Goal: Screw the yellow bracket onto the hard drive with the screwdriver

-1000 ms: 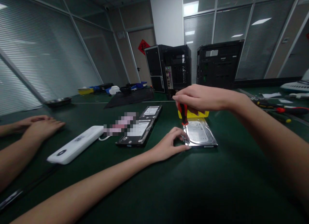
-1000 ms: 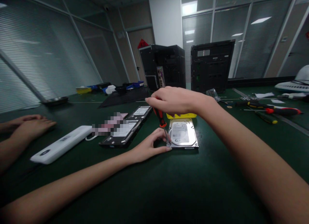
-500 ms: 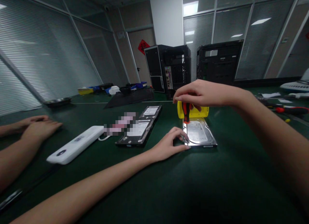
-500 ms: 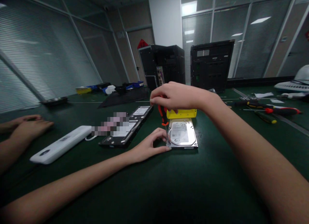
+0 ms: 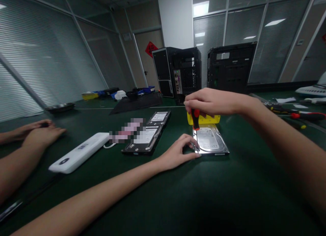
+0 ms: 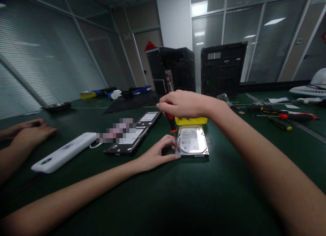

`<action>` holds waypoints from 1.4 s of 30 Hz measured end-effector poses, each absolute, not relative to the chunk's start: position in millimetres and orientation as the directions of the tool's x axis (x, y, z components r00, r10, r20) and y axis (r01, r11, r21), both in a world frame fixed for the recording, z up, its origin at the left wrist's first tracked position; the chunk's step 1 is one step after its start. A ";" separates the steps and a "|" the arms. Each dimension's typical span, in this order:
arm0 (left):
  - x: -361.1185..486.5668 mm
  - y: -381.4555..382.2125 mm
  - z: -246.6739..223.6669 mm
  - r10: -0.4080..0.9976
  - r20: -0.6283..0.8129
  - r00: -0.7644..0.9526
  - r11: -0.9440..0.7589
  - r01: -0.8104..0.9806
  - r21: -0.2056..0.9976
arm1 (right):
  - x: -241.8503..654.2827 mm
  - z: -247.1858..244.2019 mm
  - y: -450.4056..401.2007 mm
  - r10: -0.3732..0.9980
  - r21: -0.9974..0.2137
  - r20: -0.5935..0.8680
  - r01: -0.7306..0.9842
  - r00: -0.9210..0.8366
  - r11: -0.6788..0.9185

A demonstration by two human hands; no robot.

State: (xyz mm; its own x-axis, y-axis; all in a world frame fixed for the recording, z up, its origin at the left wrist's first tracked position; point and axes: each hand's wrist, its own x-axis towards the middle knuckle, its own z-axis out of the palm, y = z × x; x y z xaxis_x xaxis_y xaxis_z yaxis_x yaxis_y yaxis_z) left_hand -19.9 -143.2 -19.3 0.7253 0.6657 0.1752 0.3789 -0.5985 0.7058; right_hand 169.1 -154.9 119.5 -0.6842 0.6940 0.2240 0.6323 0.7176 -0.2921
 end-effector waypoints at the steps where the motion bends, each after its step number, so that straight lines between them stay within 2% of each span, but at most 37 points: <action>1: -20.0 -143.2 -19.2 0.664 0.175 0.726 -0.599 0.378 0.706 | 168.8 119.7 -154.9 0.696 -0.302 0.213 0.631 -0.686 0.714; 5: -20.4 -142.8 -19.3 0.659 0.179 0.731 -0.603 0.371 0.706 | 169.0 120.4 -154.6 0.666 -0.381 0.153 0.578 -0.730 0.721; 9: -20.3 -142.5 -18.8 0.663 0.176 0.728 -0.608 0.385 0.694 | 168.6 120.2 -156.5 0.609 -0.451 0.162 0.491 -0.776 0.745; 15: -19.8 -142.2 -18.5 0.677 0.159 0.719 -0.596 0.409 0.691 | 166.9 122.0 -158.8 0.579 -0.390 0.189 0.481 -0.793 0.785; 22: -20.3 -143.2 -18.3 0.681 0.154 0.716 -0.582 0.403 0.706 | 166.7 123.1 -158.0 0.638 -0.335 0.156 0.567 -0.754 0.752; 29: -20.1 -143.1 -18.3 0.675 0.168 0.718 -0.597 0.399 0.696 | 163.4 123.2 -162.5 0.689 -0.256 0.187 0.642 -0.700 0.723; 36: -21.4 -141.2 -22.2 0.666 0.178 0.725 -0.602 0.381 0.702 | 167.1 126.7 -163.1 0.684 -0.335 0.112 0.621 -0.721 0.709; 42: -21.1 -141.1 -22.3 0.656 0.195 0.729 -0.616 0.369 0.696 | 170.6 127.8 -161.8 0.663 -0.323 0.103 0.606 -0.741 0.727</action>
State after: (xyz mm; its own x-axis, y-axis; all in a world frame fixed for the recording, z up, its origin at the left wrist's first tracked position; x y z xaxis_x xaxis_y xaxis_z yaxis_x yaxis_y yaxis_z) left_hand -21.1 -141.1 -22.3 0.7293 0.6559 0.1946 0.3687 -0.6164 0.6958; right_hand 170.6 -161.8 127.8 -0.7413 0.6632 0.1031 0.6057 0.7273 -0.3229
